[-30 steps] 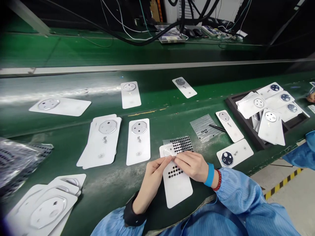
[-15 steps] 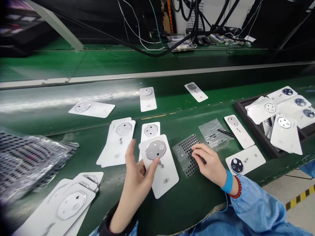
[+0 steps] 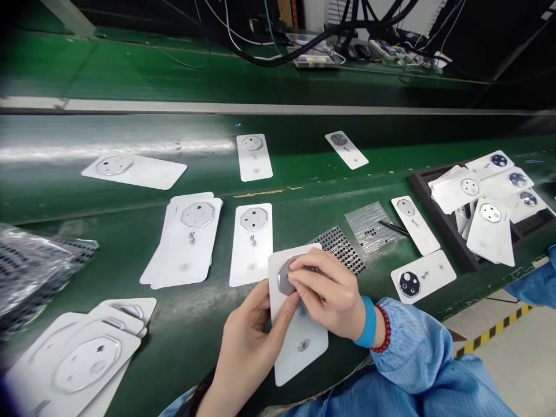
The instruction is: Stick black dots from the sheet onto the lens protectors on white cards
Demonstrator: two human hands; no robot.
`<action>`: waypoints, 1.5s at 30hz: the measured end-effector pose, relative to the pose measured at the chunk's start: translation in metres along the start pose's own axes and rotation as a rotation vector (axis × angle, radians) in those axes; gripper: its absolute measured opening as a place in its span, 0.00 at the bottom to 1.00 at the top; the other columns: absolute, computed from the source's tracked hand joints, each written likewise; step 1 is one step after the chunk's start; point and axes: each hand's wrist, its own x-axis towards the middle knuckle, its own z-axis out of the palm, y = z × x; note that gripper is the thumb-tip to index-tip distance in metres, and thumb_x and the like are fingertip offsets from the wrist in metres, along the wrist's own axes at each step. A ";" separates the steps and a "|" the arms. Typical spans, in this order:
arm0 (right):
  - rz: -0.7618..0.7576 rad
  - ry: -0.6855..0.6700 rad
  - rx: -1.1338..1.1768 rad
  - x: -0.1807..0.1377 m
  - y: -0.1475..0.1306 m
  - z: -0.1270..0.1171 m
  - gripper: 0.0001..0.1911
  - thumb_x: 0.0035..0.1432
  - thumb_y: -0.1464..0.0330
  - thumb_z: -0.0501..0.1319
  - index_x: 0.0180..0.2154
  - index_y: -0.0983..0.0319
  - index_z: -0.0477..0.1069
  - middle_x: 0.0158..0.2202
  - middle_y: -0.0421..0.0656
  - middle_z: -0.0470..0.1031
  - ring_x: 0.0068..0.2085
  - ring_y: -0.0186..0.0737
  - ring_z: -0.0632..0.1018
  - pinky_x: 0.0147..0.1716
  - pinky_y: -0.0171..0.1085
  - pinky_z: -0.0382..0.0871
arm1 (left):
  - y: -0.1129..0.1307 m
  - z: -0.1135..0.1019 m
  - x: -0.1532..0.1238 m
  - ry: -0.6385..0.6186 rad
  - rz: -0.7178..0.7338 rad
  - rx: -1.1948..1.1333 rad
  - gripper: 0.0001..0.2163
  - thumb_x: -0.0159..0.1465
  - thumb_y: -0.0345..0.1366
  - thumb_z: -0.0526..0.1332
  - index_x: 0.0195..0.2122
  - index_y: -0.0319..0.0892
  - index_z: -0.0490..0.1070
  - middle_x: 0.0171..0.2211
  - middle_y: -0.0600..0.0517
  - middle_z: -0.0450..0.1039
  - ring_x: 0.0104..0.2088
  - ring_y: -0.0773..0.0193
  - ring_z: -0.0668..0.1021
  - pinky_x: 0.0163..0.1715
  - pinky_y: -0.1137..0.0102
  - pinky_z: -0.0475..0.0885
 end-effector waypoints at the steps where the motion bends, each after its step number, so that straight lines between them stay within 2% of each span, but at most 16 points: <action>1: 0.000 0.007 -0.003 0.000 -0.001 -0.001 0.11 0.59 0.81 0.58 0.39 0.63 0.75 0.39 0.46 0.77 0.40 0.40 0.78 0.47 0.47 0.77 | 0.000 0.000 0.000 0.003 0.010 -0.003 0.04 0.64 0.34 0.59 0.39 0.43 0.70 0.19 0.60 0.68 0.19 0.69 0.73 0.17 0.79 0.65; 6: -0.020 0.008 0.003 0.002 -0.001 -0.003 0.12 0.58 0.82 0.60 0.38 0.63 0.76 0.38 0.47 0.77 0.40 0.40 0.78 0.46 0.44 0.78 | -0.002 0.003 -0.001 0.002 0.098 0.008 0.04 0.65 0.31 0.59 0.41 0.45 0.70 0.22 0.60 0.74 0.19 0.71 0.74 0.19 0.80 0.68; 13: -0.041 -0.012 0.025 -0.002 0.000 -0.002 0.14 0.58 0.82 0.59 0.41 0.61 0.76 0.39 0.45 0.76 0.40 0.39 0.78 0.48 0.45 0.75 | -0.002 0.005 -0.003 0.035 0.200 0.091 0.05 0.65 0.29 0.58 0.41 0.44 0.67 0.25 0.59 0.74 0.20 0.72 0.76 0.20 0.82 0.70; 15: 0.083 -0.002 0.022 -0.001 -0.002 -0.005 0.12 0.58 0.80 0.61 0.39 0.59 0.76 0.43 0.45 0.74 0.45 0.40 0.77 0.50 0.46 0.73 | -0.002 0.005 -0.004 0.047 0.253 0.135 0.06 0.65 0.28 0.58 0.41 0.44 0.67 0.27 0.58 0.75 0.21 0.72 0.76 0.21 0.81 0.70; 17: 0.280 -0.008 0.039 0.001 -0.003 -0.010 0.12 0.56 0.76 0.65 0.41 0.57 0.74 0.54 0.46 0.68 0.55 0.46 0.71 0.56 0.49 0.68 | -0.002 0.005 -0.004 0.067 0.330 0.194 0.05 0.65 0.27 0.58 0.39 0.44 0.66 0.25 0.58 0.72 0.21 0.72 0.75 0.22 0.81 0.69; 19: 0.450 -0.080 0.156 0.005 -0.003 -0.017 0.21 0.54 0.72 0.68 0.49 0.55 0.69 0.61 0.47 0.61 0.62 0.50 0.64 0.60 0.51 0.63 | -0.002 0.006 -0.003 0.074 0.408 0.237 0.05 0.65 0.26 0.57 0.34 0.44 0.63 0.24 0.58 0.69 0.20 0.72 0.73 0.22 0.80 0.68; 21: 0.547 -0.202 0.349 0.008 -0.003 -0.022 0.31 0.54 0.72 0.67 0.57 0.53 0.60 0.60 0.47 0.63 0.58 0.47 0.70 0.55 0.48 0.69 | -0.002 0.006 -0.002 0.057 0.451 0.247 0.08 0.65 0.25 0.57 0.32 0.44 0.60 0.23 0.59 0.67 0.20 0.72 0.72 0.21 0.80 0.66; 23: 0.594 -0.278 0.466 0.010 -0.003 -0.026 0.33 0.56 0.74 0.64 0.59 0.51 0.55 0.52 0.45 0.68 0.44 0.39 0.76 0.44 0.42 0.75 | -0.002 0.007 -0.002 0.038 0.454 0.242 0.08 0.65 0.25 0.57 0.32 0.44 0.59 0.23 0.59 0.66 0.20 0.73 0.70 0.20 0.80 0.64; 24: 0.609 -0.288 0.473 0.011 -0.004 -0.027 0.33 0.57 0.75 0.63 0.60 0.52 0.55 0.48 0.44 0.69 0.39 0.36 0.76 0.39 0.39 0.76 | -0.002 0.007 -0.002 0.037 0.454 0.242 0.09 0.65 0.24 0.57 0.32 0.44 0.59 0.22 0.60 0.65 0.19 0.73 0.69 0.19 0.80 0.62; 26: 0.624 -0.287 0.416 0.013 -0.008 -0.027 0.32 0.56 0.77 0.62 0.59 0.52 0.56 0.43 0.41 0.68 0.35 0.33 0.73 0.36 0.37 0.74 | -0.003 0.008 -0.003 0.046 0.458 0.241 0.09 0.64 0.24 0.57 0.32 0.44 0.58 0.21 0.61 0.61 0.18 0.73 0.66 0.17 0.79 0.60; 29: 0.635 -0.301 0.360 0.015 -0.011 -0.028 0.31 0.55 0.77 0.62 0.58 0.53 0.58 0.41 0.40 0.66 0.35 0.33 0.72 0.37 0.37 0.73 | -0.003 0.007 -0.003 0.035 0.443 0.215 0.10 0.64 0.24 0.57 0.30 0.45 0.58 0.20 0.62 0.57 0.17 0.73 0.63 0.16 0.78 0.58; 32: 0.639 -0.318 0.399 0.016 -0.011 -0.029 0.31 0.55 0.77 0.62 0.57 0.52 0.58 0.42 0.39 0.67 0.32 0.31 0.72 0.35 0.36 0.72 | -0.002 0.002 -0.002 -0.046 0.368 0.132 0.09 0.66 0.26 0.56 0.30 0.44 0.58 0.19 0.61 0.58 0.17 0.73 0.64 0.17 0.78 0.59; 35: 0.613 -0.320 0.389 0.017 -0.012 -0.030 0.29 0.57 0.76 0.62 0.57 0.52 0.60 0.45 0.41 0.68 0.35 0.33 0.73 0.35 0.36 0.72 | 0.000 -0.003 -0.002 -0.105 0.338 0.076 0.07 0.68 0.27 0.53 0.32 0.44 0.61 0.21 0.59 0.63 0.18 0.73 0.66 0.19 0.78 0.62; 41: 0.551 -0.270 0.238 0.014 -0.025 -0.028 0.27 0.56 0.78 0.61 0.55 0.53 0.63 0.43 0.41 0.69 0.38 0.35 0.74 0.40 0.38 0.73 | 0.006 -0.005 -0.007 -0.011 0.406 0.153 0.10 0.64 0.21 0.54 0.30 0.43 0.61 0.21 0.61 0.58 0.17 0.75 0.60 0.16 0.79 0.55; 45: 0.519 -0.247 0.232 0.013 -0.026 -0.026 0.22 0.58 0.77 0.61 0.52 0.54 0.65 0.44 0.42 0.70 0.43 0.38 0.75 0.42 0.38 0.73 | 0.007 -0.004 -0.005 -0.010 0.358 0.088 0.09 0.65 0.23 0.54 0.29 0.43 0.61 0.19 0.61 0.56 0.16 0.75 0.60 0.15 0.79 0.55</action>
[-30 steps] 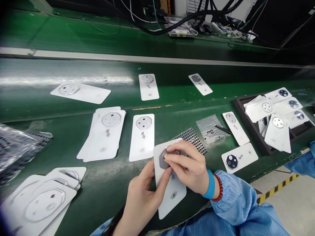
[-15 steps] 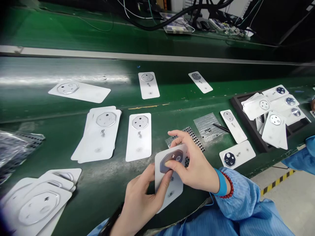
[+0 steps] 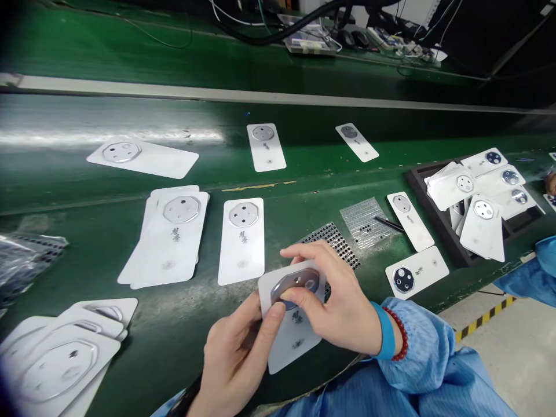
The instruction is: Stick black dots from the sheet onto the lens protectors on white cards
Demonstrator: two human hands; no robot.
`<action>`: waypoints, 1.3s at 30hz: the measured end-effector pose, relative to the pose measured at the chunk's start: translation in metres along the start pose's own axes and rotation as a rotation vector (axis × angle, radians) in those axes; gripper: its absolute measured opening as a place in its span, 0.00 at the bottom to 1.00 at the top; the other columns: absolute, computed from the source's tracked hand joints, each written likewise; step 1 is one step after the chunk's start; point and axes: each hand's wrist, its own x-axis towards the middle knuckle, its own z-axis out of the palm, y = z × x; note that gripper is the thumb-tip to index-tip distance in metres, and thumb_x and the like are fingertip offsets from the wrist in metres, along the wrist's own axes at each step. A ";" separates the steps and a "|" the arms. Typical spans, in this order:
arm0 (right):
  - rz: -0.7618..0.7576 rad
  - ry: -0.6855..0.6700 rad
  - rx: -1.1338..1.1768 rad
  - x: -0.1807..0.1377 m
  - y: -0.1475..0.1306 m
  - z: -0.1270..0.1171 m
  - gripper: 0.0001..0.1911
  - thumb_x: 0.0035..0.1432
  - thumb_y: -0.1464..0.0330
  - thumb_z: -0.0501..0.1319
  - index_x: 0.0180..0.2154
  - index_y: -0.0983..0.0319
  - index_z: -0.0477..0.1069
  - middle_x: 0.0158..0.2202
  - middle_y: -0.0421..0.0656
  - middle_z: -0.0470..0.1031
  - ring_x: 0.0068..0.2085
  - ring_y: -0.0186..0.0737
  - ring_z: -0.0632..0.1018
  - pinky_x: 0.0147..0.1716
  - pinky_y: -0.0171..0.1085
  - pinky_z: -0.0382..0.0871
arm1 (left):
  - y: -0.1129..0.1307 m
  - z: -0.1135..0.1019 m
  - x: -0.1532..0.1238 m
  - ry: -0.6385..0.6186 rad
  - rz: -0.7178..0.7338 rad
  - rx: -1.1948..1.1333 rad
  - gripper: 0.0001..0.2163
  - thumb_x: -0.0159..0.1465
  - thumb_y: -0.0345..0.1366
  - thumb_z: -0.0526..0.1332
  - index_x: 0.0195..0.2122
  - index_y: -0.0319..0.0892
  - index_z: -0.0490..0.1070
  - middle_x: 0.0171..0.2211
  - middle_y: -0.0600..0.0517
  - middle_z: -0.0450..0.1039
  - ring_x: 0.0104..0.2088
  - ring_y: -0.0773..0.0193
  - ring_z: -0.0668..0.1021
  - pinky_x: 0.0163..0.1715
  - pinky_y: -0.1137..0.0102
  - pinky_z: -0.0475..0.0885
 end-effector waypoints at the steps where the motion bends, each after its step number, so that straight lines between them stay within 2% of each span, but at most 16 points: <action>1: -0.006 -0.022 0.025 0.001 0.001 0.000 0.21 0.58 0.76 0.61 0.52 0.54 0.66 0.44 0.42 0.70 0.44 0.38 0.75 0.43 0.38 0.73 | 0.000 0.000 0.001 0.009 -0.012 -0.011 0.09 0.65 0.24 0.54 0.29 0.43 0.61 0.19 0.61 0.55 0.16 0.75 0.59 0.14 0.79 0.55; 4: -0.023 -0.070 0.071 0.004 0.002 -0.003 0.18 0.60 0.75 0.61 0.51 0.55 0.67 0.46 0.43 0.70 0.45 0.38 0.75 0.45 0.39 0.74 | -0.002 0.000 0.002 0.046 -0.029 -0.022 0.10 0.65 0.25 0.55 0.27 0.43 0.62 0.18 0.62 0.56 0.16 0.75 0.59 0.13 0.79 0.54; 11: -0.042 -0.082 0.094 0.006 0.000 -0.006 0.16 0.60 0.76 0.60 0.48 0.55 0.71 0.47 0.44 0.71 0.50 0.41 0.73 0.46 0.39 0.74 | -0.002 0.003 0.000 0.105 0.026 0.058 0.09 0.64 0.25 0.57 0.27 0.42 0.62 0.18 0.61 0.58 0.17 0.75 0.62 0.16 0.79 0.58; 17: -0.045 -0.086 0.112 0.005 0.002 -0.007 0.18 0.60 0.76 0.61 0.50 0.55 0.70 0.48 0.45 0.70 0.49 0.41 0.73 0.43 0.38 0.76 | 0.002 0.002 0.000 0.051 0.052 0.078 0.10 0.65 0.24 0.55 0.29 0.43 0.60 0.21 0.60 0.61 0.15 0.77 0.58 0.13 0.79 0.54; 22: -0.018 -0.038 0.066 0.002 -0.001 -0.003 0.18 0.60 0.75 0.61 0.50 0.55 0.70 0.48 0.45 0.70 0.46 0.41 0.75 0.42 0.39 0.76 | 0.003 0.003 0.001 0.110 0.047 0.118 0.08 0.64 0.25 0.56 0.28 0.42 0.63 0.19 0.60 0.60 0.15 0.76 0.61 0.15 0.79 0.59; 25: -0.009 -0.089 0.085 0.002 -0.001 -0.004 0.17 0.60 0.76 0.60 0.50 0.55 0.71 0.48 0.45 0.71 0.47 0.40 0.74 0.45 0.40 0.75 | 0.003 0.005 0.001 0.155 0.037 0.124 0.09 0.62 0.26 0.58 0.26 0.42 0.63 0.17 0.62 0.58 0.14 0.76 0.60 0.15 0.78 0.61; 30: -0.001 -0.149 0.163 0.005 0.001 -0.006 0.17 0.61 0.76 0.59 0.50 0.55 0.71 0.49 0.44 0.71 0.48 0.39 0.74 0.45 0.38 0.75 | 0.002 0.007 0.001 0.247 0.073 0.156 0.10 0.59 0.25 0.60 0.23 0.42 0.63 0.15 0.62 0.56 0.12 0.77 0.58 0.11 0.78 0.56; 35: -0.015 -0.140 0.176 0.008 0.000 -0.006 0.12 0.58 0.75 0.62 0.44 0.57 0.72 0.43 0.43 0.72 0.44 0.39 0.75 0.41 0.38 0.75 | 0.002 0.008 0.002 0.209 0.143 0.223 0.13 0.59 0.22 0.57 0.23 0.44 0.55 0.16 0.61 0.55 0.14 0.75 0.59 0.12 0.76 0.54; 39: -0.036 -0.110 0.058 0.005 -0.002 -0.003 0.11 0.58 0.78 0.60 0.41 0.59 0.70 0.40 0.43 0.70 0.41 0.38 0.74 0.40 0.38 0.73 | 0.002 0.008 0.001 0.164 0.147 0.204 0.13 0.59 0.20 0.56 0.25 0.44 0.54 0.18 0.61 0.54 0.16 0.74 0.61 0.13 0.76 0.52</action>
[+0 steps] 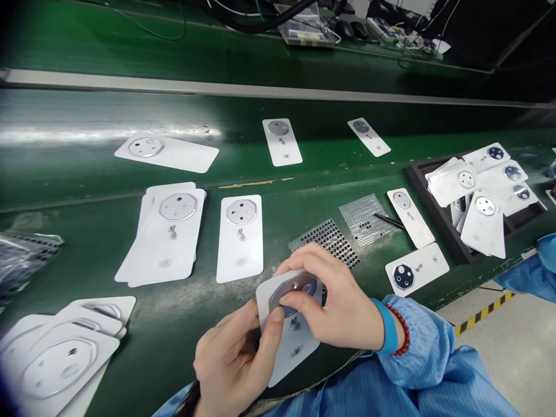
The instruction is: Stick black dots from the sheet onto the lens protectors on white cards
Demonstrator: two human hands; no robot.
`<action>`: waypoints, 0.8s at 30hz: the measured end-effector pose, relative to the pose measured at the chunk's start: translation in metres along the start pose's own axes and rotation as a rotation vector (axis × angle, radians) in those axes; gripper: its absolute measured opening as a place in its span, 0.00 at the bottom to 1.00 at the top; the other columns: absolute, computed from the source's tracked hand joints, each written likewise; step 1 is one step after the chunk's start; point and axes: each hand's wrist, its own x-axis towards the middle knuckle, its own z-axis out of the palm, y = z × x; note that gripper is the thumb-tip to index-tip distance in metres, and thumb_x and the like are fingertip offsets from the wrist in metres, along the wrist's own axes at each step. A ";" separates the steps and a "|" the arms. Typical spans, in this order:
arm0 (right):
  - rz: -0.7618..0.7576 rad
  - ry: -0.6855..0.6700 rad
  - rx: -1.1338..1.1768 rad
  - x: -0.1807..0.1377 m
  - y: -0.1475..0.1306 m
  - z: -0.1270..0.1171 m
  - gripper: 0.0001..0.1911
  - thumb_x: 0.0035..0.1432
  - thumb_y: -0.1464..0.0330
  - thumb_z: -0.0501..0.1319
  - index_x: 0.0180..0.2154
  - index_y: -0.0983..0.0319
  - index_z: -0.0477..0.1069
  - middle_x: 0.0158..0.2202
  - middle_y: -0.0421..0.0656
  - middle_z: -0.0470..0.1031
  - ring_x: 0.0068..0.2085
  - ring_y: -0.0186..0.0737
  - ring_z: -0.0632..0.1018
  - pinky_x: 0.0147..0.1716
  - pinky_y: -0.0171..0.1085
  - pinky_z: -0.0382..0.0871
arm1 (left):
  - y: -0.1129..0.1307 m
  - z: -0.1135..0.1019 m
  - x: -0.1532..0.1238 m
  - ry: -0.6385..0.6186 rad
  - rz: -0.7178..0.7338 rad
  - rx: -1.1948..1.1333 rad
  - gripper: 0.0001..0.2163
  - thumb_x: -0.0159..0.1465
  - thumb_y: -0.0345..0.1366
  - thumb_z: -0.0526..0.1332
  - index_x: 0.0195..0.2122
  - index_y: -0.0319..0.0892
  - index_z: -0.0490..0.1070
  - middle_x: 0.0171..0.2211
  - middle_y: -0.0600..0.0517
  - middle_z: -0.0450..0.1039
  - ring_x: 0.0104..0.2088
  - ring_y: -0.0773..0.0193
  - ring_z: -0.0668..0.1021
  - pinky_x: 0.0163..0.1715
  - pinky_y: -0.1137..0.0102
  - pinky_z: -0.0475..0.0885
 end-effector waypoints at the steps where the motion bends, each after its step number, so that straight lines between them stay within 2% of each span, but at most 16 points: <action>1: -0.003 0.018 -0.041 -0.001 0.000 0.002 0.11 0.58 0.78 0.59 0.40 0.59 0.69 0.40 0.43 0.70 0.40 0.38 0.74 0.39 0.38 0.73 | 0.000 0.000 0.000 -0.008 -0.007 -0.014 0.13 0.59 0.20 0.55 0.25 0.44 0.55 0.19 0.61 0.54 0.16 0.74 0.61 0.13 0.76 0.52; 5: -0.020 0.077 -0.103 -0.002 0.000 0.005 0.10 0.58 0.78 0.58 0.40 0.59 0.69 0.39 0.43 0.70 0.41 0.39 0.73 0.39 0.39 0.73 | -0.003 -0.001 0.000 -0.036 -0.054 -0.072 0.11 0.61 0.22 0.55 0.25 0.43 0.59 0.18 0.61 0.51 0.15 0.75 0.56 0.12 0.77 0.52; 8: -0.010 0.018 -0.015 0.002 0.003 0.002 0.09 0.60 0.76 0.59 0.42 0.59 0.70 0.40 0.44 0.70 0.42 0.39 0.74 0.40 0.38 0.74 | -0.008 -0.002 0.002 -0.054 -0.070 -0.117 0.11 0.62 0.24 0.57 0.24 0.42 0.61 0.16 0.62 0.53 0.14 0.76 0.56 0.13 0.77 0.53; 14: -0.017 -0.067 0.027 0.003 0.006 -0.009 0.16 0.63 0.77 0.55 0.49 0.58 0.72 0.46 0.44 0.74 0.47 0.38 0.75 0.42 0.37 0.75 | -0.012 -0.004 0.003 -0.079 -0.147 -0.166 0.10 0.62 0.27 0.59 0.23 0.40 0.65 0.14 0.60 0.61 0.13 0.76 0.61 0.13 0.79 0.57; 17: -0.037 -0.055 0.015 -0.001 0.005 -0.009 0.18 0.64 0.77 0.54 0.51 0.57 0.71 0.47 0.43 0.74 0.48 0.37 0.76 0.42 0.36 0.76 | -0.011 -0.003 0.001 -0.056 -0.163 -0.125 0.12 0.61 0.28 0.60 0.20 0.40 0.65 0.13 0.60 0.60 0.13 0.76 0.60 0.12 0.79 0.57; 21: -0.048 -0.031 0.017 -0.003 0.004 -0.006 0.19 0.63 0.78 0.54 0.51 0.58 0.72 0.47 0.43 0.75 0.46 0.36 0.76 0.40 0.34 0.76 | -0.009 -0.003 -0.001 0.036 -0.142 -0.102 0.14 0.59 0.26 0.61 0.17 0.40 0.62 0.13 0.60 0.58 0.14 0.75 0.58 0.11 0.78 0.55; 24: -0.020 -0.003 0.099 -0.001 0.006 -0.007 0.18 0.63 0.77 0.56 0.51 0.57 0.72 0.48 0.43 0.75 0.49 0.36 0.76 0.43 0.34 0.76 | -0.011 -0.004 -0.001 -0.012 -0.229 -0.181 0.12 0.61 0.28 0.61 0.20 0.40 0.67 0.13 0.59 0.59 0.14 0.74 0.59 0.11 0.79 0.57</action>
